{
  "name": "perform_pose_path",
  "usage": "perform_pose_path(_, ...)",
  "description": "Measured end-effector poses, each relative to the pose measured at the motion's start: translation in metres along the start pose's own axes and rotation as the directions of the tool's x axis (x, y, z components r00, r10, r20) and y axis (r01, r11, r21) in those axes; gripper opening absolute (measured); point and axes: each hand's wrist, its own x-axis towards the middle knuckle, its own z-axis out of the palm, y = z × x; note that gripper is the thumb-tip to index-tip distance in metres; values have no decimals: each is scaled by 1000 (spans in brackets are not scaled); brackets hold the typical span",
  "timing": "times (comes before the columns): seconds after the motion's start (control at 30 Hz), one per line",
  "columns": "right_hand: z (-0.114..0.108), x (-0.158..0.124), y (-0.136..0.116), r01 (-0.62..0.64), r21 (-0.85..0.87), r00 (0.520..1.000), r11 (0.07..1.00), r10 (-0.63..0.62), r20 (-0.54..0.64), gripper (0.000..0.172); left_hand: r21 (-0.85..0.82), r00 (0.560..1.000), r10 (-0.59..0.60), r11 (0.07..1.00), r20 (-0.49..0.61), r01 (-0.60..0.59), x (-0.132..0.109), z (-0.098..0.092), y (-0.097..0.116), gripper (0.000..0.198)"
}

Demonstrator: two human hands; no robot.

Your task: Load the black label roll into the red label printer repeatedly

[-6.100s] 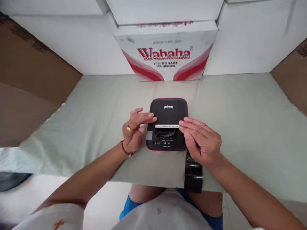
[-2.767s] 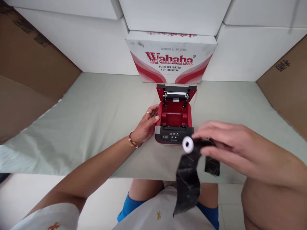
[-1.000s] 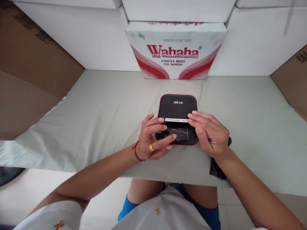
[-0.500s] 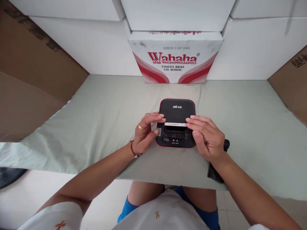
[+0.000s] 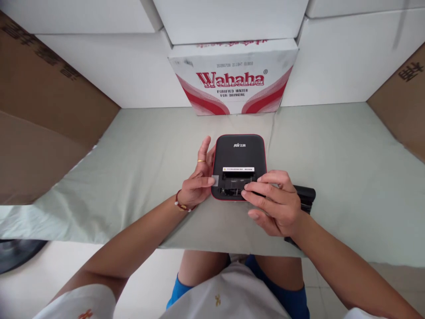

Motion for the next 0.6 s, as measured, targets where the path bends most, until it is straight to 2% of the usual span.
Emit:
perform_pose_path(0.13, -1, -1, -1, -3, 11, 1000, 1000, 3, 8, 37, -58, 998, -57, 997, 22, 58, -1, 2, 2, 103)
perform_pose_path(0.27, 0, -2, 0, -17, 0, 1000, 1000, 17, 14, 36, -21, 999, -49, 999, 1, 49, 1, 4, -1, 101)
perform_pose_path(0.37, -1, 1, 0, 10, 4, 1000, 1000, -10, 15, 32, -66, 999, -34, 997, 15, 35, 2, 2, -7, 104)
perform_pose_path(0.47, -7, 14, 0, 2, 120, 998, 993, -9, 58, 26, -85, 999, -20, 996, 47, 23, 2, 1, -14, 102)
perform_pose_path(0.53, -15, 29, 1, -114, 220, 988, 969, 87, 128, 25, -96, 999, -22, 995, 40, 26, 3, 1, -18, 90)
perform_pose_path(0.6, -21, 50, 5, -316, 206, 935, 926, 268, 230, 28, -122, 999, -33, 992, -2, 32, 4, 3, -20, 73)
